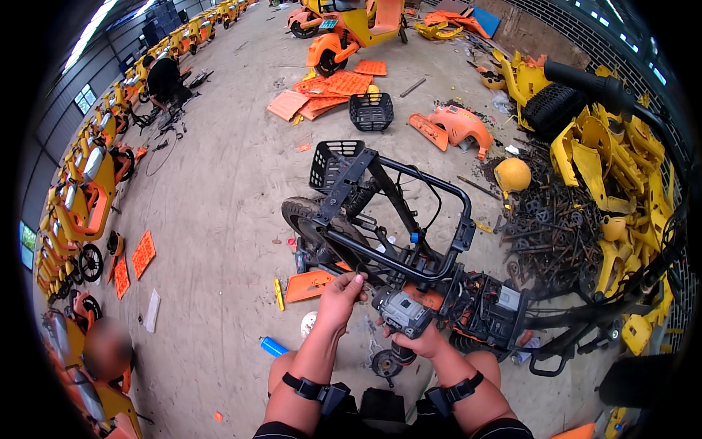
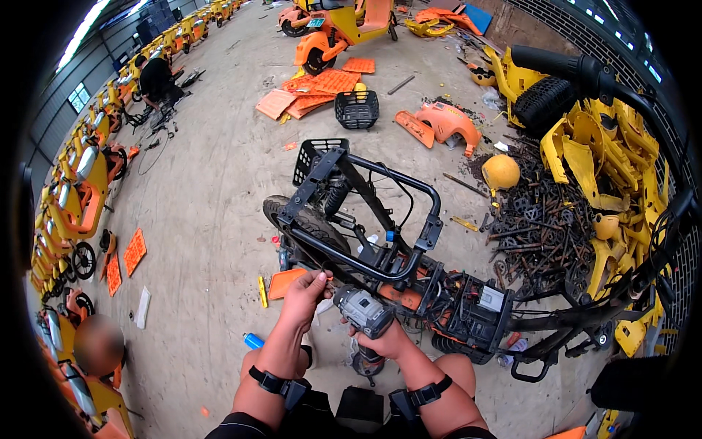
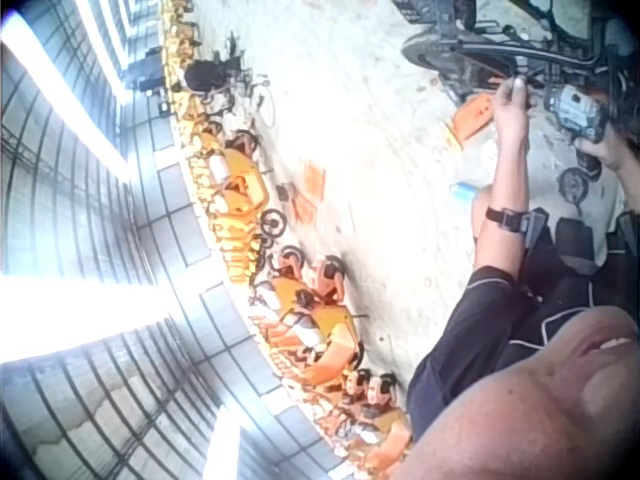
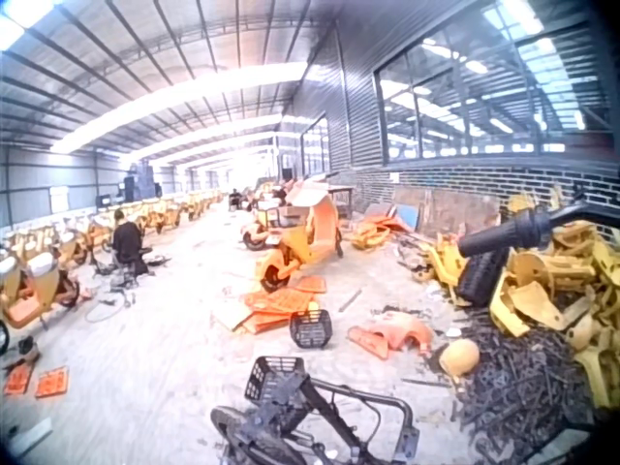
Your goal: The person works on the wires and screws of an electric scooter frame using a power drill and their hands. They move wires aside and use the drill on the internal components.
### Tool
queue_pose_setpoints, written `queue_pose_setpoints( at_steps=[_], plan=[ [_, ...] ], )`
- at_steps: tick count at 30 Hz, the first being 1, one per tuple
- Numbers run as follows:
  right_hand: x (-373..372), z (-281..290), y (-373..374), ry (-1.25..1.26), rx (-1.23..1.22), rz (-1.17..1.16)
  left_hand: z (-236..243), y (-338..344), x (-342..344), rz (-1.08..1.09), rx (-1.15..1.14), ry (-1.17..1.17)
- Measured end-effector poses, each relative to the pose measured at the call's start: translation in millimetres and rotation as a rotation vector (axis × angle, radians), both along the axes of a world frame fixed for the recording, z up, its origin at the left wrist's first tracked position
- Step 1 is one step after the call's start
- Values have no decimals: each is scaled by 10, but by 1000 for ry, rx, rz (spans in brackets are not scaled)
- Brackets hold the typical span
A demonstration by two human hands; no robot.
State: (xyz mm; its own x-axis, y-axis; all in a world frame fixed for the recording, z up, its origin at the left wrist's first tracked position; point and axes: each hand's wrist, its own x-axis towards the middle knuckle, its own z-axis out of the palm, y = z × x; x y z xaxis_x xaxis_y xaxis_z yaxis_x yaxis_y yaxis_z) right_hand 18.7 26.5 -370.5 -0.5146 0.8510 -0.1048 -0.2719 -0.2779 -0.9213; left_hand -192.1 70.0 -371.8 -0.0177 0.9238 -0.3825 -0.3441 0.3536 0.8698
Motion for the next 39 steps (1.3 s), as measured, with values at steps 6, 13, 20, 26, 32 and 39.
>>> queue_pose_setpoints(
  at_steps=[6, 13, 20, 26, 32, 39],
  plan=[
    [27, -34, 17, 77, -33, 13, 25, 6, -14, -29, -20, 16],
    [32, 6, -17, 132, -113, -8, 9, -10, 2, -41, 1, 19],
    [40, 46, -105, 219, -271, -11, 29, -93, 8, -67, 42, 114],
    [94, 74, -202, 184, -253, -12, 36, -187, 45, -89, 56, 200],
    [185, 77, -306, -23, -41, 8, 27, -285, 84, -103, 43, 227],
    [244, -5, -443, 107, -149, -48, 67, -349, 181, -114, 39, 172]
  ],
)
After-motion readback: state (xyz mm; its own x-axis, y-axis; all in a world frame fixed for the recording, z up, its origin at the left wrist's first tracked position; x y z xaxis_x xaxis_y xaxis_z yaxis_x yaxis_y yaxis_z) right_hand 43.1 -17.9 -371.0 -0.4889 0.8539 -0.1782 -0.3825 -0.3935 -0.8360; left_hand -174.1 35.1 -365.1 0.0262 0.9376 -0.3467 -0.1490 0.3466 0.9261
